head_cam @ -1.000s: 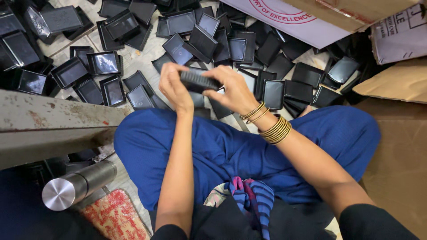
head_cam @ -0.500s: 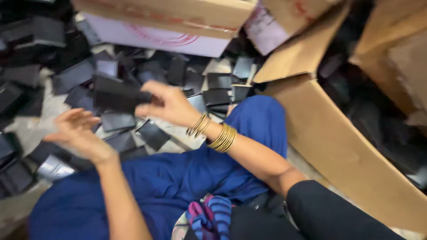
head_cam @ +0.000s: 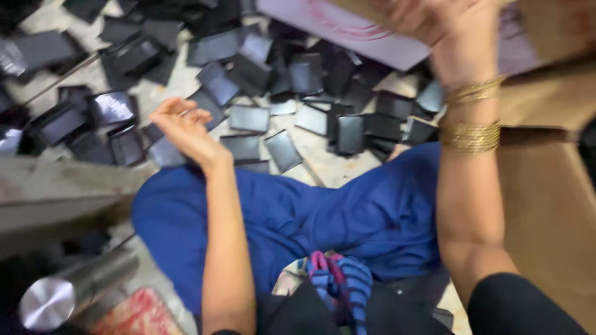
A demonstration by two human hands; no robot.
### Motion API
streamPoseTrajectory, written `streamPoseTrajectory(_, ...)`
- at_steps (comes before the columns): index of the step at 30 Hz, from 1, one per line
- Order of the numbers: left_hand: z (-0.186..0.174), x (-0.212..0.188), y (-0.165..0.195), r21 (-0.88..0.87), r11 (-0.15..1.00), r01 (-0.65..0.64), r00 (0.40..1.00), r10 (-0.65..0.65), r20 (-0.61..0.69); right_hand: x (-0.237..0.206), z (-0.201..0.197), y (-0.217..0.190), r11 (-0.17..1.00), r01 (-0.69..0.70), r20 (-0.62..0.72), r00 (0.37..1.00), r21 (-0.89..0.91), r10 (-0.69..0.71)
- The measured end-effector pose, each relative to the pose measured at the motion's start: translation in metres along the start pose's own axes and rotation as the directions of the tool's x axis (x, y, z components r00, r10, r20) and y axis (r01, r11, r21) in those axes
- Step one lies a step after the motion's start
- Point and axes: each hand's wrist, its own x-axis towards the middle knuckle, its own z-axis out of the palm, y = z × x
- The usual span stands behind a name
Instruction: The person sits cross-legged on the floor and repeatedly picks up small black rectangular objects from a pile. They open and close the objects, then place them into a cardboard box. The process continues throughout the clip.
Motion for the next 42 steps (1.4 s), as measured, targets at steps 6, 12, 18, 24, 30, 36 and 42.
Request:
streamPoseTrajectory(6,0.008,-0.008,0.012,0.024,1.0,-0.009,1.0,0.01,-0.03,-0.052,0.164,0.119,0.821,0.224,0.501,0.861,-0.525,0.086)
streamPoseTrajectory(12,0.016,-0.007,0.009,-0.003,0.999,0.045,0.999,-0.045,-0.027,-0.061,0.196,0.162,0.655,0.37,0.57,0.814,-0.659,0.114)
streamPoseTrajectory(18,0.014,-0.01,0.001,0.014,0.994,0.109,0.994,-0.109,0.012,-0.024,0.156,0.177,0.562,0.366,0.298,0.931,-0.742,-0.212)
streamPoseTrajectory(24,0.027,-0.013,-0.002,0.185,0.945,0.269,0.94,-0.299,0.165,-0.011,0.143,0.168,0.734,-0.027,0.064,0.993,-0.678,0.095)
streamPoseTrajectory(30,0.04,-0.026,-0.008,-0.055,0.865,0.498,0.843,-0.469,0.264,-0.029,0.177,0.127,0.892,0.045,0.255,0.964,-0.451,0.08)
streamPoseTrajectory(36,0.022,-0.002,0.005,-0.354,0.844,0.403,0.915,-0.369,0.161,-0.061,0.213,0.15,0.949,0.003,0.386,0.914,-0.315,0.125)
streamPoseTrajectory(42,0.031,-0.007,0.014,0.084,0.98,0.179,0.982,-0.173,-0.072,-0.07,0.206,0.181,0.632,0.364,0.558,0.819,-0.684,0.132)
